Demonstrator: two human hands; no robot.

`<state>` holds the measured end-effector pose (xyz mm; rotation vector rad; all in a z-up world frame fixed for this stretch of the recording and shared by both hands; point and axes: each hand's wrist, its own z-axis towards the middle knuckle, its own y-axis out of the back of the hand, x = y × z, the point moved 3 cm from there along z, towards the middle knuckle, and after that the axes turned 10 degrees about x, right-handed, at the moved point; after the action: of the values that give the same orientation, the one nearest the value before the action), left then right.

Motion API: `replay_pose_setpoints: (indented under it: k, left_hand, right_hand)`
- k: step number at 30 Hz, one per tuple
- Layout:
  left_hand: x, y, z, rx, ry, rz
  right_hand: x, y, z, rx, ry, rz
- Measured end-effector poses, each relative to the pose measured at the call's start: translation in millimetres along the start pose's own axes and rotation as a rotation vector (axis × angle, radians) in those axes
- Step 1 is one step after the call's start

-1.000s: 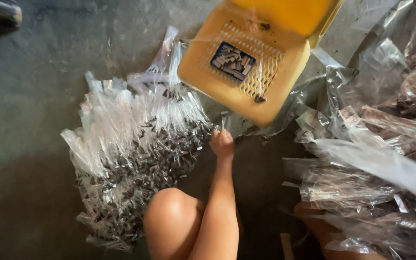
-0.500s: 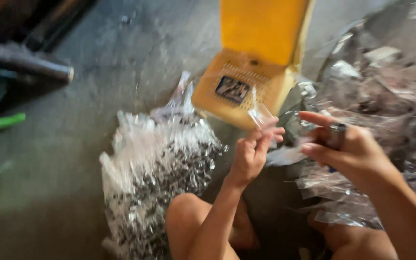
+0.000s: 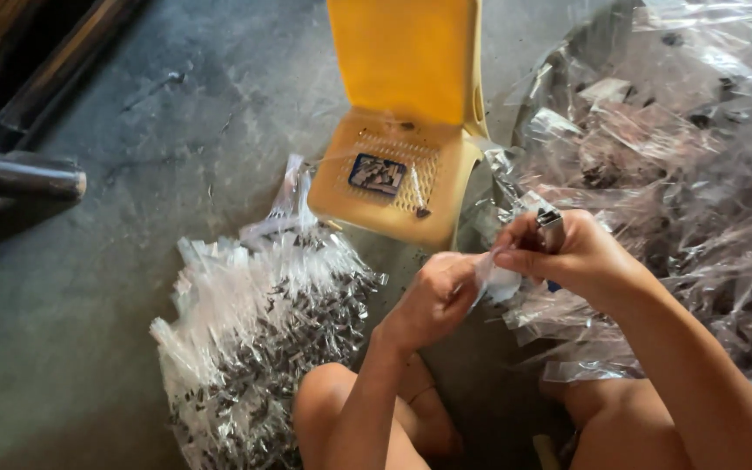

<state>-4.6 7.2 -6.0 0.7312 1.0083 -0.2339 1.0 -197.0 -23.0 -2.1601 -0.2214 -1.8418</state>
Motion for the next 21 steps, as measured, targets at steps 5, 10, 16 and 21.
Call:
replay_pose_setpoints:
  k: [5,10,16,21]
  left_hand:
    - [43,-30,-17,0.123,0.050,-0.249]
    - [46,-70,-8,-0.025,0.221,-0.736]
    - [49,-72,-9,-0.148,0.379,-0.672]
    - [36,-47,-3,-0.244,0.497,-0.435]
  right_hand:
    - [12,-8,10,0.011,0.065,-0.057]
    - [6,-3,12,-0.138,0.115,-0.123]
    - [4,4,26,-0.455,0.183,0.369]
    - [-1,-52,22,-0.333,-0.027,0.577]
